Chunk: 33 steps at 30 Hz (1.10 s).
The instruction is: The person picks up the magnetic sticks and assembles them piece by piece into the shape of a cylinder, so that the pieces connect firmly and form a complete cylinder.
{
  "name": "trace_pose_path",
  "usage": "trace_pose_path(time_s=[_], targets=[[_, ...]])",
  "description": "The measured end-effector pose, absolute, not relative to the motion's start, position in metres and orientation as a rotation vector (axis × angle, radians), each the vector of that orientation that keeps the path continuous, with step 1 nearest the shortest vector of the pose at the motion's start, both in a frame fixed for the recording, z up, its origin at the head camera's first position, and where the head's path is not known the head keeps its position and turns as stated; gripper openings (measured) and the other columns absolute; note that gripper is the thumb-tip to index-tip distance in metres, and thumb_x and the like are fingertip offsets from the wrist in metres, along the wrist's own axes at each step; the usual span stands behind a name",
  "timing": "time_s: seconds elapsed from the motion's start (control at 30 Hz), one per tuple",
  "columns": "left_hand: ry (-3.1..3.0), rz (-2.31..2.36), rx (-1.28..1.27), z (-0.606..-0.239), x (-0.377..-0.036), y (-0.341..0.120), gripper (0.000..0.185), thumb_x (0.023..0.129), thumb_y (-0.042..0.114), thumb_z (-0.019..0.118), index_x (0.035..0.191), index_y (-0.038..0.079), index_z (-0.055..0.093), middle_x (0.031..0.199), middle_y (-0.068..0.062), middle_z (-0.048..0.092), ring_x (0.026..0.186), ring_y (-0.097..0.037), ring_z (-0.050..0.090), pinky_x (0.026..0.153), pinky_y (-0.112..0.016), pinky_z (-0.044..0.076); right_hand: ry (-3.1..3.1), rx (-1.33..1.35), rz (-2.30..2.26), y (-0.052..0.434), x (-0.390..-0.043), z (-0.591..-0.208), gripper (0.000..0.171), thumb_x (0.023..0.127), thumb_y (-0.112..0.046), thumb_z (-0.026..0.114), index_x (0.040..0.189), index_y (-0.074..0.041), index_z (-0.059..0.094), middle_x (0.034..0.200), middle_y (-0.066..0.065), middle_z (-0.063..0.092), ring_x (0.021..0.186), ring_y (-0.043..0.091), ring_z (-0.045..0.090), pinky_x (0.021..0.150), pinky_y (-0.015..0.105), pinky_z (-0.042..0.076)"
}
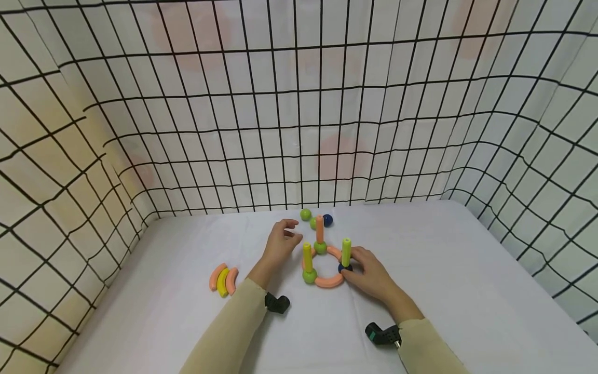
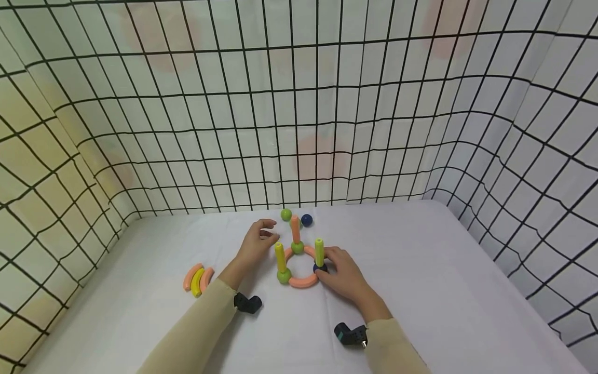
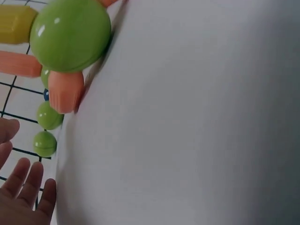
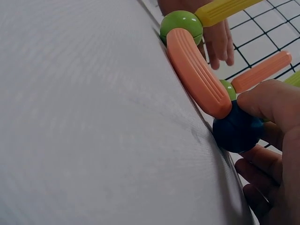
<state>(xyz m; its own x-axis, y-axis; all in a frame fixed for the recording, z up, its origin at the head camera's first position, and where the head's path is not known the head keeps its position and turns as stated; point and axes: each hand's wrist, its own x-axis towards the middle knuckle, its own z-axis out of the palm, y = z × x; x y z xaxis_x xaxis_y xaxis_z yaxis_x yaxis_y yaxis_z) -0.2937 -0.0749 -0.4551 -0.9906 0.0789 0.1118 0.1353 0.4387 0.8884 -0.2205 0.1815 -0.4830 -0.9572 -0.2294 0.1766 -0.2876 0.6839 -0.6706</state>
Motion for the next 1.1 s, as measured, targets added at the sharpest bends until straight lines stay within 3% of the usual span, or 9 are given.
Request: trace_pose_path(time_s=[0.33,0.53,0.83,1.1], targets=[[-2.741,-1.511,-0.296,-0.452,-0.329,-0.065,0.059,0.093,0.013,0.068,0.147,0.013,0.045,0.153,-0.014,0.042,0.139,-0.034,0.044,0.114,-0.049,0.038,-2.814,0.424,1.122,0.18,-0.219,-0.48,0.044,0.091,-0.026,0.071,0.132,-0.017,0.06,0.139,0.005,0.058,0.132,0.031,0.05,0.108,0.055,0.043],[-2.835,-1.437,-0.355,-0.45,-0.344,-0.064,0.064,0.095,0.016,0.066,0.153,0.021,0.039,0.161,-0.009,0.033,0.149,-0.033,0.03,0.121,-0.053,0.026,-2.806,0.43,1.112,0.179,-0.218,-0.479,0.042,0.09,-0.026,0.071,0.13,-0.016,0.061,0.137,0.005,0.059,0.131,0.031,0.051,0.108,0.056,0.042],[-2.972,-1.313,-0.38,-0.448,-0.351,-0.064,0.064,0.096,0.019,0.063,0.154,0.031,0.037,0.162,0.0,0.034,0.151,-0.037,0.026,0.117,-0.067,0.019,-2.804,0.45,1.103,0.179,-0.219,-0.48,0.037,0.091,-0.027,0.071,0.126,-0.019,0.062,0.138,0.005,0.058,0.132,0.031,0.051,0.109,0.057,0.04],[-3.003,-1.226,-0.401,-0.447,-0.349,-0.063,0.056,0.097,0.021,0.062,0.149,0.03,0.045,0.16,0.002,0.038,0.149,-0.036,0.029,0.119,-0.065,0.017,-2.806,0.432,1.119,0.18,-0.219,-0.48,0.04,0.091,-0.027,0.071,0.129,-0.019,0.062,0.137,0.004,0.059,0.131,0.03,0.051,0.109,0.056,0.041]])
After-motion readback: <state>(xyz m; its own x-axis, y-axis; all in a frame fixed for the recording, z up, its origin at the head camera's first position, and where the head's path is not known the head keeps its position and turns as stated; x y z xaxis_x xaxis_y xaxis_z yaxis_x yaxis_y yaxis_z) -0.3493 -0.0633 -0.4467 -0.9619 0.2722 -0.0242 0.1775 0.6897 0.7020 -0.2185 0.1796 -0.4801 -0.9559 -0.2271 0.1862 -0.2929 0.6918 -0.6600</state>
